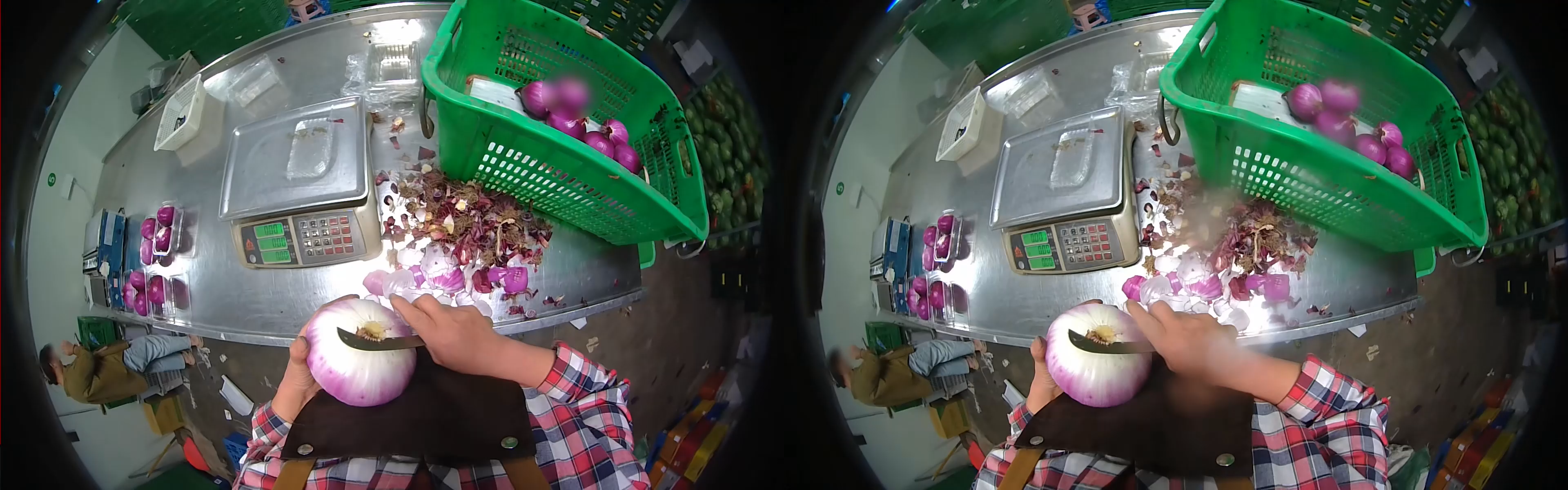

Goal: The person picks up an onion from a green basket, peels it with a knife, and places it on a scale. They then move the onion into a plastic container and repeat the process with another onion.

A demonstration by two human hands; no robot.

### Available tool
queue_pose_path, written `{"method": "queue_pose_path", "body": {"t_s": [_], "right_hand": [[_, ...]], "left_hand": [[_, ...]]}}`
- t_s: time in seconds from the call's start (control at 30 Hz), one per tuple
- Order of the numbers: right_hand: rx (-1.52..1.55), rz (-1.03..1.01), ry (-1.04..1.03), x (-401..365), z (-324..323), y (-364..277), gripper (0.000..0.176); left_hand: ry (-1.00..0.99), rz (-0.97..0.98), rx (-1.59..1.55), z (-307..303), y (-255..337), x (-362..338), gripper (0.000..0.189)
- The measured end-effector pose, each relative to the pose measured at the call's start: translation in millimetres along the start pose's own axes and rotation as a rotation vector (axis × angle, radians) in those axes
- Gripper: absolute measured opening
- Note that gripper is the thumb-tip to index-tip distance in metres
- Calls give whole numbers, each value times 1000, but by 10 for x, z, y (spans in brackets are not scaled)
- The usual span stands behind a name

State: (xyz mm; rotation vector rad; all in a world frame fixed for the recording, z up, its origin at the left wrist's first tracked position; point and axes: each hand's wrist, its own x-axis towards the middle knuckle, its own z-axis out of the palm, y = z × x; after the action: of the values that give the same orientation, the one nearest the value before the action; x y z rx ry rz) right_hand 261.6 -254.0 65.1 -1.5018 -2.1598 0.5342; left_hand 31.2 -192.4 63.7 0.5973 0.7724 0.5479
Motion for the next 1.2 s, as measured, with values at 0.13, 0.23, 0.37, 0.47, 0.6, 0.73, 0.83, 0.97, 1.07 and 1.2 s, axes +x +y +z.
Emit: {"method": "queue_pose_path", "body": {"t_s": [0.13, 0.23, 0.37, 0.47, 0.6, 0.73, 0.83, 0.97, 1.07, 1.2], "right_hand": [[-88, 181, -64, -191, -39, 229, 58], [115, 335, 33, -380, 42, 547, 36], [1278, 797, -188, -120, -95, 266, 37], [1583, 783, -157, -130, 121, 343, 41], [1665, 742, 167, -130, -58, 253, 42], [1066, 400, 326, -147, -7, 141, 43], [744, 136, 271, -136, -29, 141, 45], [337, -50, 190, -163, -57, 260, 49], [194, 35, 126, -155, -29, 301, 58], [197, -106, 290, 77, -113, 176, 60]], "left_hand": [[-75, 47, 14, -4, -15, 52, 116], [-132, 127, 39, 60, 30, 122, 120], [-118, 272, 84, 294, 51, 245, 122], [-254, 543, 426, 218, -8, 375, 120], [-116, 633, 494, 346, -99, 365, 109], [-248, -72, -141, 417, -31, 365, 90], [-76, -40, -240, 144, -119, 462, 95], [-190, -174, -653, -220, -390, 483, 101], [-242, -179, -695, -161, -454, 474, 100], [-270, -164, -635, -30, -460, 445, 100]]}}
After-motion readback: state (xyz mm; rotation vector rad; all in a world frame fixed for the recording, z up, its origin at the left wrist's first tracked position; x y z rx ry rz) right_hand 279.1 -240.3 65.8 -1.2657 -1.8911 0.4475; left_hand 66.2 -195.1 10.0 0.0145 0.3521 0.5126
